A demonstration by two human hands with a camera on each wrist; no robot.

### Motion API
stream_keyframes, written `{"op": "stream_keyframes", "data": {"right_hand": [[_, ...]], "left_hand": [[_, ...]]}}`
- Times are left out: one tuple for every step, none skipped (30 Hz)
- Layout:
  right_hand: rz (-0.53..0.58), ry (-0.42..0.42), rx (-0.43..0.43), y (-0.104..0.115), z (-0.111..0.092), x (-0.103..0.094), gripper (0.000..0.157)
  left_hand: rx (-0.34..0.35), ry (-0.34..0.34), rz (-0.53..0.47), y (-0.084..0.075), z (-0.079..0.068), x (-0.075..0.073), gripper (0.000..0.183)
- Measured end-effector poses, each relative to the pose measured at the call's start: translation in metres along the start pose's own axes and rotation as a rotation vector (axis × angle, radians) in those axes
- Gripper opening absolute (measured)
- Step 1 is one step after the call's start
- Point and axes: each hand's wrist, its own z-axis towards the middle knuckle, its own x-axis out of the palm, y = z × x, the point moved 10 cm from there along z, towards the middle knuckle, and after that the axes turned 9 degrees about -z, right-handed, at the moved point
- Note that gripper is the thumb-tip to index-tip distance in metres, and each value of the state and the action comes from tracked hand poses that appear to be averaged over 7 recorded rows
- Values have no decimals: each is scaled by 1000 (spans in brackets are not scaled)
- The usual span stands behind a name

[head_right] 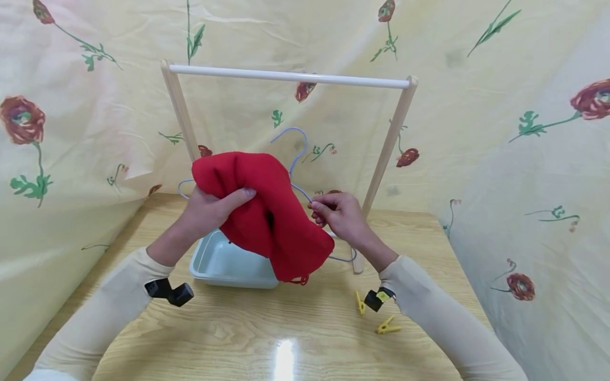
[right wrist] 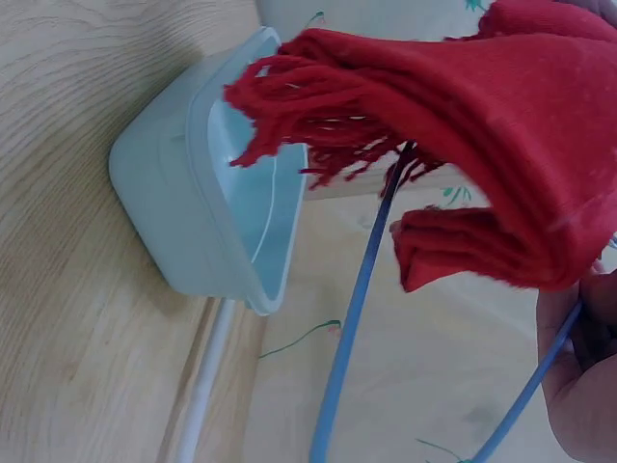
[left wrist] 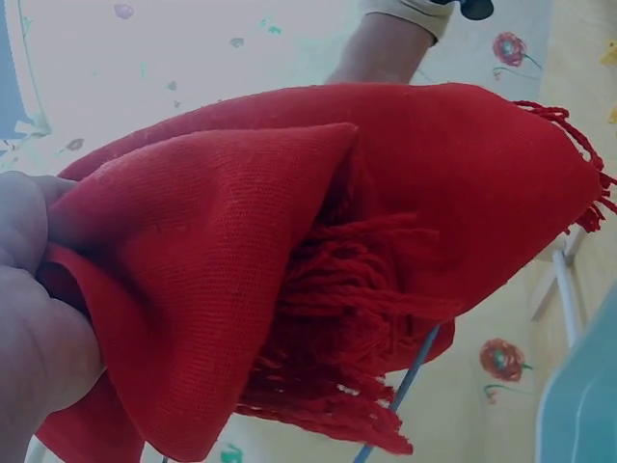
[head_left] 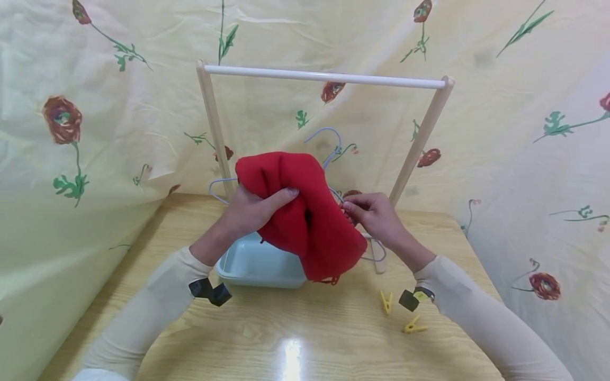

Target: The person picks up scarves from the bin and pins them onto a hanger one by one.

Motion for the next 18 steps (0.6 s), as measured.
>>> {"op": "stream_keyframes", "data": {"right_hand": [[12,-1,-4,1,0,0,22],[25,-3,-3,2,0,0,21],[38,-3,-5,4,0,0,21],[54,-2,-6,5,0,0,21],[69,-1,-7,6,0,0,21],[82,-1,-9,8,0,1,20],[89,-1,-14,9,0,1,20],[97,-1,-20,11,-1,0,20],[101,0,-27,13,-1,0,20],[102,0,-31,14,-1,0,19],[101,1,-33,15,-1,0,19],[100,3,-37,16,-1,0,19],[98,6,-40,16,-1,1,19],[98,10,-42,17,-1,1,18],[103,12,-43,17,-1,1,18],[108,14,-44,18,-1,0,18],[114,14,-47,18,-1,0,18],[118,12,-51,19,-1,-1,18]], "left_hand": [[-5,6,6,2,-1,1,37],[-14,12,15,4,-1,1,36],[-19,20,22,5,-2,2,36],[-22,27,30,7,-3,3,36],[-27,38,36,8,-4,4,37],[-30,47,44,10,-4,5,38],[-33,56,49,11,-5,6,39],[-35,61,53,13,-6,7,40],[-34,67,53,13,-6,7,41],[-34,71,52,14,-6,8,42],[-38,71,54,15,-7,8,43],[-39,69,54,16,-7,8,44],[-42,65,53,17,-8,7,44],[-46,60,52,19,-9,7,44],[-50,57,53,20,-9,6,44],[-59,50,57,23,-10,5,43],[-65,48,53,25,-10,5,44],[-71,46,53,27,-11,4,44]]}}
